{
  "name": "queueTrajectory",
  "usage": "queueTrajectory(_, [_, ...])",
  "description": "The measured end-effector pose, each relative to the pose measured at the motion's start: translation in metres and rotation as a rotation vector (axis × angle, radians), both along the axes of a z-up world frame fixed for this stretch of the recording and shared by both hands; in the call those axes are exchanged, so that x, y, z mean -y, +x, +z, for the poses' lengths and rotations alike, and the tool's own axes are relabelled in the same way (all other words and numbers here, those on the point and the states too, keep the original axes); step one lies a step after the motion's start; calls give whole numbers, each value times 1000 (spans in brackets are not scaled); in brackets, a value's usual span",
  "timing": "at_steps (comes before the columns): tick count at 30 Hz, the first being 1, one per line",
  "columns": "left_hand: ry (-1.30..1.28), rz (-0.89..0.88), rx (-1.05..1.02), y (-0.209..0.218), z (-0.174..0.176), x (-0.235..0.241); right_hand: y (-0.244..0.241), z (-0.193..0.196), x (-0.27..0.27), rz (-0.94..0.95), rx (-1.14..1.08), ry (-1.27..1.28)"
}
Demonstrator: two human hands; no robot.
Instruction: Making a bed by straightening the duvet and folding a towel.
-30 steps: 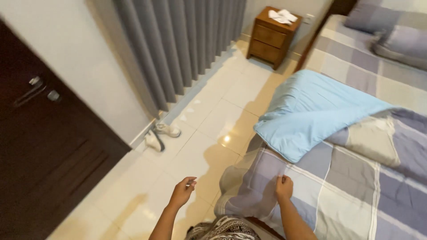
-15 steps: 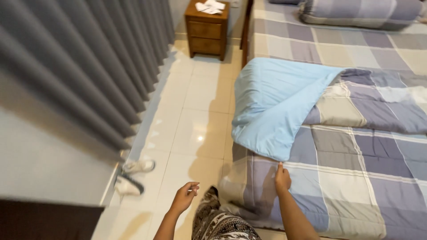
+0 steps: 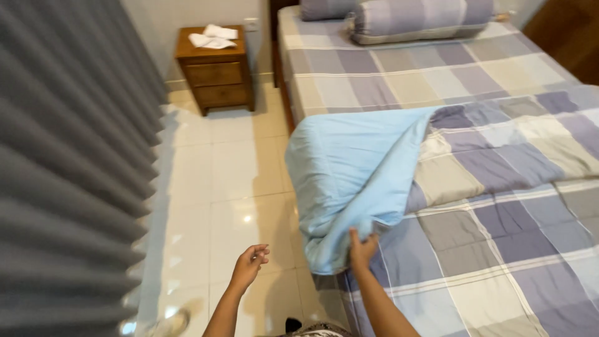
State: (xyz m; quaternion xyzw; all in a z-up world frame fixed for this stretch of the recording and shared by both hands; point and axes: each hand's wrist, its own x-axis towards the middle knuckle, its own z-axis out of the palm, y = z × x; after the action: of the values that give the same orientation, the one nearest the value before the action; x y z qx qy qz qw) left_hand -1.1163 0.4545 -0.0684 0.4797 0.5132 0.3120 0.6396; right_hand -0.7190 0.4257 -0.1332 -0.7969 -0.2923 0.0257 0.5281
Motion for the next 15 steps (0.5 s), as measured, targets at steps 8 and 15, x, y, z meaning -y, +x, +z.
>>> queueTrajectory(8, [-20, -82, 123, 12, -48, -171, -156, 132, -126, 460, -93, 205])
queueTrajectory(15, [-102, -74, 214, -2, -26, -339, -231, 219, -261, 528, -472, 409])
